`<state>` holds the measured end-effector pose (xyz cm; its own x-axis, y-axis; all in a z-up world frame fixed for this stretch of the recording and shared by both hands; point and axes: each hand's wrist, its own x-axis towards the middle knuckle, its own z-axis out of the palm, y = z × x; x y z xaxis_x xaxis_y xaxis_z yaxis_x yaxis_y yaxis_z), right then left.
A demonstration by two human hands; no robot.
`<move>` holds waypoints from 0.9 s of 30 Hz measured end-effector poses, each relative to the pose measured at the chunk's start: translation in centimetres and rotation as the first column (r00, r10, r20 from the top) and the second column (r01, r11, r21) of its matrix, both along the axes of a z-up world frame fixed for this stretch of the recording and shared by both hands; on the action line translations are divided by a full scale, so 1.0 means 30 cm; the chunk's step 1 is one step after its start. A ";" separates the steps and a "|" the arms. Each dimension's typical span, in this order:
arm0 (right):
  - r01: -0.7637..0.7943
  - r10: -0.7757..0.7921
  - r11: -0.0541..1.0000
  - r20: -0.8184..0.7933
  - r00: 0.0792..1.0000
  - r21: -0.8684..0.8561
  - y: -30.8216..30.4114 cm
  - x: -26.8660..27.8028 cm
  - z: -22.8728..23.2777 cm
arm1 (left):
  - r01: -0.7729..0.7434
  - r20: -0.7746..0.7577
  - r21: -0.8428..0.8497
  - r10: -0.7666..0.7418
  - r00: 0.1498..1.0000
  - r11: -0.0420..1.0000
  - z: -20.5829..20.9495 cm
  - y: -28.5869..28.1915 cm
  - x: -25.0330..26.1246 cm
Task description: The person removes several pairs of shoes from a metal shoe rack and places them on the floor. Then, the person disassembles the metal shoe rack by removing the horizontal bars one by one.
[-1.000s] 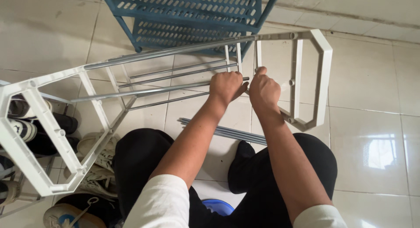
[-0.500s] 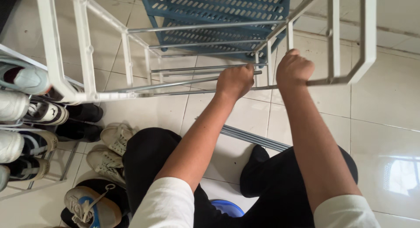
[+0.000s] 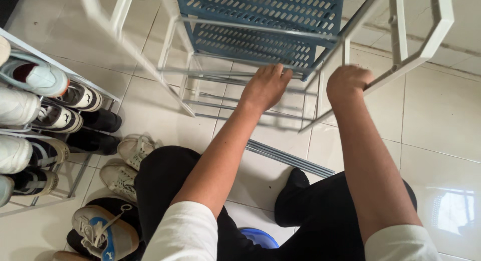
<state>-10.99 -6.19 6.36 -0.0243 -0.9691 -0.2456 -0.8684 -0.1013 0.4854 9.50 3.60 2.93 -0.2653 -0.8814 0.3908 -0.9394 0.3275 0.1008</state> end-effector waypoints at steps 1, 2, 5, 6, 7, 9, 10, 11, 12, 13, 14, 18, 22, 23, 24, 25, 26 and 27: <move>-0.003 0.003 0.999 -0.006 1.000 0.038 0.003 -0.012 -0.018 | 0.024 0.045 -0.012 -0.024 0.999 1.000 -0.003 -0.001 -0.003; -0.016 0.016 1.000 -0.025 1.000 0.016 0.011 -0.025 -0.041 | 0.015 0.101 -0.008 -0.014 0.995 1.000 -0.007 0.000 -0.005; -0.057 0.055 0.998 -0.059 0.997 -0.028 0.020 -0.060 -0.110 | -0.022 0.225 0.012 0.019 0.974 1.000 -0.025 0.002 -0.012; -0.070 0.068 0.997 -0.056 0.996 -0.026 0.016 -0.073 -0.129 | -0.037 0.237 0.027 0.030 0.971 0.999 -0.035 0.005 -0.014; -0.082 0.081 0.996 -0.053 0.995 -0.024 0.014 -0.084 -0.146 | -0.052 0.249 0.042 0.040 0.968 0.998 -0.046 0.009 -0.017; -0.067 0.069 0.991 0.009 0.998 -0.118 0.008 -0.101 -0.164 | -0.027 0.231 -0.047 0.037 0.972 0.999 -0.072 0.010 -0.015; -0.058 0.066 0.984 0.044 0.997 -0.169 0.000 -0.097 -0.161 | -0.016 0.226 -0.096 0.038 0.973 0.995 -0.082 0.003 -0.007; -0.080 0.085 0.975 0.019 0.996 -0.205 -0.004 -0.090 -0.152 | -0.005 0.211 -0.095 0.025 0.977 0.995 -0.091 -0.009 -0.005; -0.106 0.107 0.966 -0.008 0.994 -0.235 0.009 -0.080 -0.147 | 0.002 0.194 -0.089 0.015 0.981 0.996 -0.106 -0.010 -0.004; -0.134 0.129 0.955 -0.037 0.991 -0.263 0.026 -0.068 -0.137 | 0.009 0.177 -0.083 0.005 0.984 0.997 -0.121 -0.012 -0.002; -0.245 0.215 0.896 -0.120 0.969 -0.371 0.051 -0.058 -0.126 | 0.027 0.135 -0.102 -0.013 0.991 0.994 -0.135 -0.011 -0.007; -0.543 0.632 0.598 -0.069 0.772 -0.589 0.171 0.006 -0.057 | 0.043 -0.007 -0.051 -0.044 0.999 0.998 -0.120 -0.027 -0.017; -0.644 0.822 0.569 0.334 0.461 -0.510 0.306 0.055 -0.019 | 0.093 -0.211 -0.031 -0.097 0.973 0.995 -0.055 0.006 -0.031; -0.651 0.804 0.594 0.321 0.500 -0.474 0.333 0.047 -0.009 | 0.106 -0.214 0.029 -0.097 0.972 0.994 -0.042 0.017 -0.045; -0.653 0.785 0.618 0.308 0.537 -0.437 0.360 0.038 -0.003 | 0.119 -0.215 0.090 -0.097 0.972 0.989 -0.035 0.034 -0.060; -0.653 0.765 0.643 0.293 0.574 -0.400 0.385 0.026 0.002 | 0.132 -0.216 0.151 -0.097 0.972 0.980 -0.032 0.045 -0.070; -0.616 0.713 0.701 0.320 0.624 -0.360 0.407 0.004 0.008 | 0.176 -0.199 0.094 -0.154 0.968 0.980 -0.034 0.052 -0.072; -0.575 0.656 0.755 0.345 0.671 -0.317 0.426 -0.031 0.018 | 0.221 -0.180 0.038 -0.211 0.961 0.975 -0.041 0.060 -0.071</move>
